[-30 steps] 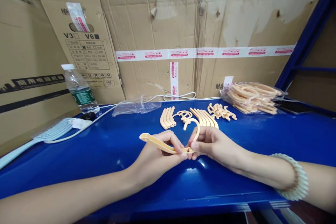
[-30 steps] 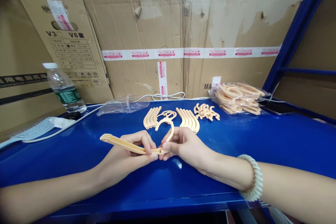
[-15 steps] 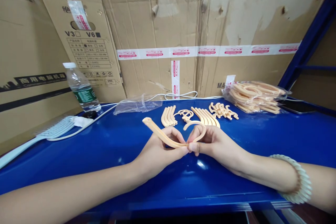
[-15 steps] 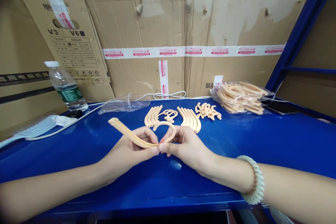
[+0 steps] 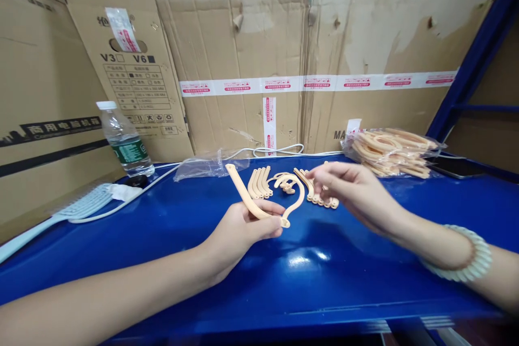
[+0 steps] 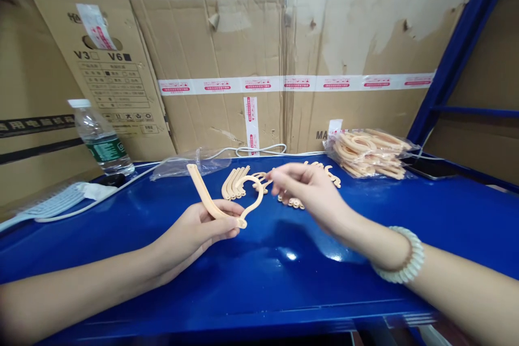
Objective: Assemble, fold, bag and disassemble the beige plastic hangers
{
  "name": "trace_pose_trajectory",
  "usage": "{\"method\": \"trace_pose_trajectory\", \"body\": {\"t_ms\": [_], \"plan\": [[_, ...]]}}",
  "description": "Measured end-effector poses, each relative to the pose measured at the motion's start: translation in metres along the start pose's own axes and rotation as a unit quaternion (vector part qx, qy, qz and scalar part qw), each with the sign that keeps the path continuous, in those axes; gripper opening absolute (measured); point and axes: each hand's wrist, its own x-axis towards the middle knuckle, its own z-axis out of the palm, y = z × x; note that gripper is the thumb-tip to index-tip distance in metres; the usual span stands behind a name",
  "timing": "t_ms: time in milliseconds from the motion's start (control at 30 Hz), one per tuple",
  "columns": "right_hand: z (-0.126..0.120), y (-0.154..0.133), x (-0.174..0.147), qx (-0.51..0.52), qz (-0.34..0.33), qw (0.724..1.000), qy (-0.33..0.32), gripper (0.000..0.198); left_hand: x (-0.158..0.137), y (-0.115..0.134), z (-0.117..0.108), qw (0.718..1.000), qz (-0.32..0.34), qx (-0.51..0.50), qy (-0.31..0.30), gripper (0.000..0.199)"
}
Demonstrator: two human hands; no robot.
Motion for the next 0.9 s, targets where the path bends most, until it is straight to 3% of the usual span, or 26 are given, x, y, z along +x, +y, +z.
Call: {"method": "trace_pose_trajectory", "body": {"t_ms": [33, 100, 200, 267, 367, 500, 667, 800, 900], "plan": [[-0.01, -0.002, 0.005, -0.05, -0.038, 0.998, 0.017, 0.029, 0.0, 0.001, -0.001, 1.0, -0.008, -0.016, 0.0, 0.02], [-0.027, -0.005, 0.015, -0.187, -0.093, 0.978, -0.011, 0.024, 0.001, 0.002, -0.002, 0.999, -0.02, -0.051, -0.002, 0.017], [-0.039, 0.0, 0.024, -0.389, -0.179, 0.894, -0.131, 0.016, 0.003, 0.004, -0.003, 0.995, -0.028, -0.092, 0.001, 0.015], [-0.039, 0.008, 0.026, -0.465, -0.213, 0.84, -0.184, 0.016, 0.004, 0.004, -0.004, 0.994, -0.024, -0.106, -0.001, 0.012], [-0.036, 0.022, 0.027, -0.503, -0.215, 0.809, -0.217, 0.017, 0.003, 0.005, -0.006, 0.994, -0.018, -0.112, 0.0, 0.009], [-0.032, 0.033, 0.027, -0.475, -0.207, 0.829, -0.212, 0.018, 0.002, 0.005, -0.007, 0.994, -0.026, -0.104, -0.011, 0.011], [-0.029, 0.034, 0.026, -0.406, -0.174, 0.886, -0.14, 0.019, 0.003, 0.006, -0.007, 0.994, -0.032, -0.103, -0.025, 0.014], [-0.029, 0.031, 0.024, -0.227, -0.038, 0.973, -0.028, 0.033, 0.003, 0.007, -0.007, 0.994, -0.033, -0.098, -0.032, 0.019], [-0.026, 0.027, 0.02, -0.063, 0.005, 0.997, 0.048, 0.041, 0.001, 0.006, -0.007, 0.995, -0.03, -0.091, -0.035, 0.021]]}}
